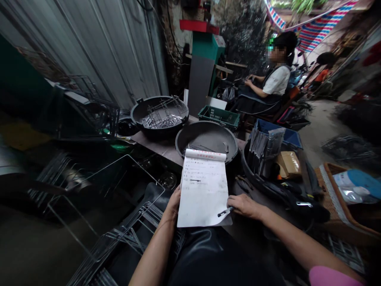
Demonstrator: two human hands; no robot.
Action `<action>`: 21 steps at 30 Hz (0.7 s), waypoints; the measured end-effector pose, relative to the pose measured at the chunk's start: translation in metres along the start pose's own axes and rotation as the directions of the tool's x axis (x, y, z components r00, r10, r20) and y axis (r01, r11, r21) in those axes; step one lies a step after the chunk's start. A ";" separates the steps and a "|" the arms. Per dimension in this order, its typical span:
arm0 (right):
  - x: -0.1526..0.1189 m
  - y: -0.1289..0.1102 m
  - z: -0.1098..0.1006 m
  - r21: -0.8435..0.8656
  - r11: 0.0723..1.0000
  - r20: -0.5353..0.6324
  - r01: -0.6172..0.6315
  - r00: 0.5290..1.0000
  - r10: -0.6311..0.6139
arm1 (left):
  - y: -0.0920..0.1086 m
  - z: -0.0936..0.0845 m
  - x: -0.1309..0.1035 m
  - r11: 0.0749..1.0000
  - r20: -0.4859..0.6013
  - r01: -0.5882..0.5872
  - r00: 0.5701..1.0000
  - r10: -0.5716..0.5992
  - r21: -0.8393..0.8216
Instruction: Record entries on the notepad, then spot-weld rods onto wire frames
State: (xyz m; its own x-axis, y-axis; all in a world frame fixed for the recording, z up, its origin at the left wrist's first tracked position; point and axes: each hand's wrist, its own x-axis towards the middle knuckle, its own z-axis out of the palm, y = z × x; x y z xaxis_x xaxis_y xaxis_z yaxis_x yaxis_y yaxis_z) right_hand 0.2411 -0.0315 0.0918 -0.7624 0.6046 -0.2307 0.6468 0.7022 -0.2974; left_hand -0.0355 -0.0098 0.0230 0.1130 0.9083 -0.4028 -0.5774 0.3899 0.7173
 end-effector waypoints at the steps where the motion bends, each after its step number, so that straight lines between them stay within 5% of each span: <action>1: 0.000 0.000 0.000 0.002 1.000 -0.003 0.004 1.000 -0.004 | -0.001 -0.001 0.001 1.000 -0.005 0.001 1.000 -0.001 0.000; 21: 0.000 0.003 -0.002 -0.003 1.000 -0.009 -0.009 1.000 0.009 | -0.003 -0.004 0.004 1.000 -0.004 -0.014 1.000 0.014 -0.003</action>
State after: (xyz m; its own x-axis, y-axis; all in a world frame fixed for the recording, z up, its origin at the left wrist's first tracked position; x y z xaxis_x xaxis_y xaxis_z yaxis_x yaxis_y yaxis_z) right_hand 0.2433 -0.0288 0.0929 -0.7564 0.6142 -0.2251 0.6537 0.6978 -0.2927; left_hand -0.0363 -0.0082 0.0167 0.1020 0.9130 -0.3949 -0.5811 0.3769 0.7213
